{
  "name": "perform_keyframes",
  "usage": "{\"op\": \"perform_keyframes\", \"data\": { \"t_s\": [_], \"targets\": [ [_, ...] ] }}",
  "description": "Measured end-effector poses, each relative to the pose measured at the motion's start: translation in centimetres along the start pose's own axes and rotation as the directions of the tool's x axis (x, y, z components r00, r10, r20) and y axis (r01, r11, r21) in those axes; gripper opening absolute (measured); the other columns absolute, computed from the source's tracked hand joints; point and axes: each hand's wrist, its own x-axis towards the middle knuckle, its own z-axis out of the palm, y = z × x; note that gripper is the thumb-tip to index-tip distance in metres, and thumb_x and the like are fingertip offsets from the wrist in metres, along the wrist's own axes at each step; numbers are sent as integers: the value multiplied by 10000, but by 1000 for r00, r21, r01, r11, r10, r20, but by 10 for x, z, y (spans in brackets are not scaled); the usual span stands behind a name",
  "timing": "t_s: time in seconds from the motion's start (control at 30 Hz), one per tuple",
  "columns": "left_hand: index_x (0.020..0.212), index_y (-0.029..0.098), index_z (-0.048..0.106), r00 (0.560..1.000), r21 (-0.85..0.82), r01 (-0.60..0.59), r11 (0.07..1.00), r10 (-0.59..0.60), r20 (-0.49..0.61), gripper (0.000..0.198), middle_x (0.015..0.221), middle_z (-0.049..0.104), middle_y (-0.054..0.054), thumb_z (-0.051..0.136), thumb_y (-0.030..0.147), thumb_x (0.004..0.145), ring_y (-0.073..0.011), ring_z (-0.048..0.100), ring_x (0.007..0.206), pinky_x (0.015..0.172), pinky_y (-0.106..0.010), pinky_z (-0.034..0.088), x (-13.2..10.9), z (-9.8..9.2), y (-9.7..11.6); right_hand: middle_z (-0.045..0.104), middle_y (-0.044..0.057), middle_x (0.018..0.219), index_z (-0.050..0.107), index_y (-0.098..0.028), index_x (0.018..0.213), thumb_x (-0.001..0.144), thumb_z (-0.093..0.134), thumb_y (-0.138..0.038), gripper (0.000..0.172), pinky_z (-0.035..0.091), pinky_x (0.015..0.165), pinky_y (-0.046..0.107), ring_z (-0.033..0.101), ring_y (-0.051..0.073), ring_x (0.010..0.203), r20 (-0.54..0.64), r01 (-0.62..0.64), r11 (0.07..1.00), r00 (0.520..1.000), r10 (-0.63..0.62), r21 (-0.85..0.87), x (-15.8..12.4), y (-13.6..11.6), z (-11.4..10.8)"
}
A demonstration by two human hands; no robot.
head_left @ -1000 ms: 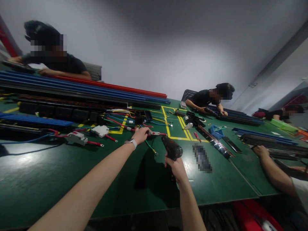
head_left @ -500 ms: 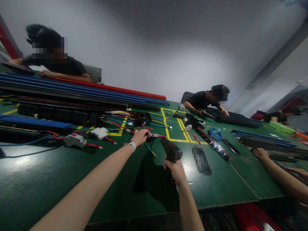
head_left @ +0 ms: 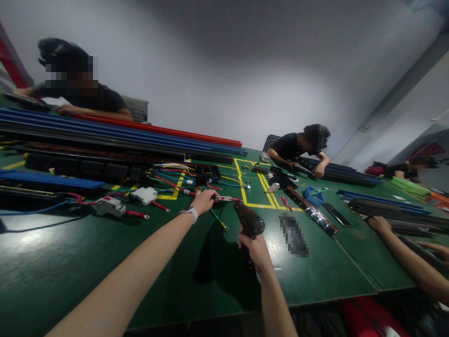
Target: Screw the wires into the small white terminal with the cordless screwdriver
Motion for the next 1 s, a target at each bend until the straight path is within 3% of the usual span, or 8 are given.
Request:
{"op": "perform_keyframes", "data": {
  "t_s": [0.6, 0.8, 1.0],
  "targets": [
    [1069, 286, 720, 1000, -3, 0, 1000, 0, 8, 272, 1174, 735, -30, 572, 181, 867, -247, 637, 1131, 1053, -436, 351, 1, 2, -1, 632, 5, 582, 649, -169, 840, 680, 658, -296, 204, 449, 610, 292, 605, 196, 586, 2, 7, 1000, 1000, -7, -19, -1, -2, 0],
    [1090, 283, 704, 999, 9, -20, 1000, 20, 40, 290, 1197, 727, -28, 557, 169, 868, -238, 632, 1150, 1056, -427, 359, 0, -1, -1, 622, -12, 602, 644, -180, 837, 707, 619, -294, 174, 423, 603, 282, 574, 172, 566, -62, 50, 999, 997, -50, -11, -9, -9, 6],
    [1100, 286, 699, 999, 10, -21, 1000, 21, 42, 288, 1185, 730, -28, 549, 183, 876, -236, 636, 1137, 1058, -424, 360, 1, -1, 0, 624, -13, 595, 643, -178, 851, 678, 638, -309, 217, 428, 604, 284, 582, 180, 571, -27, 17, 1000, 999, -18, -20, -6, -7, 3]
  ]
}}
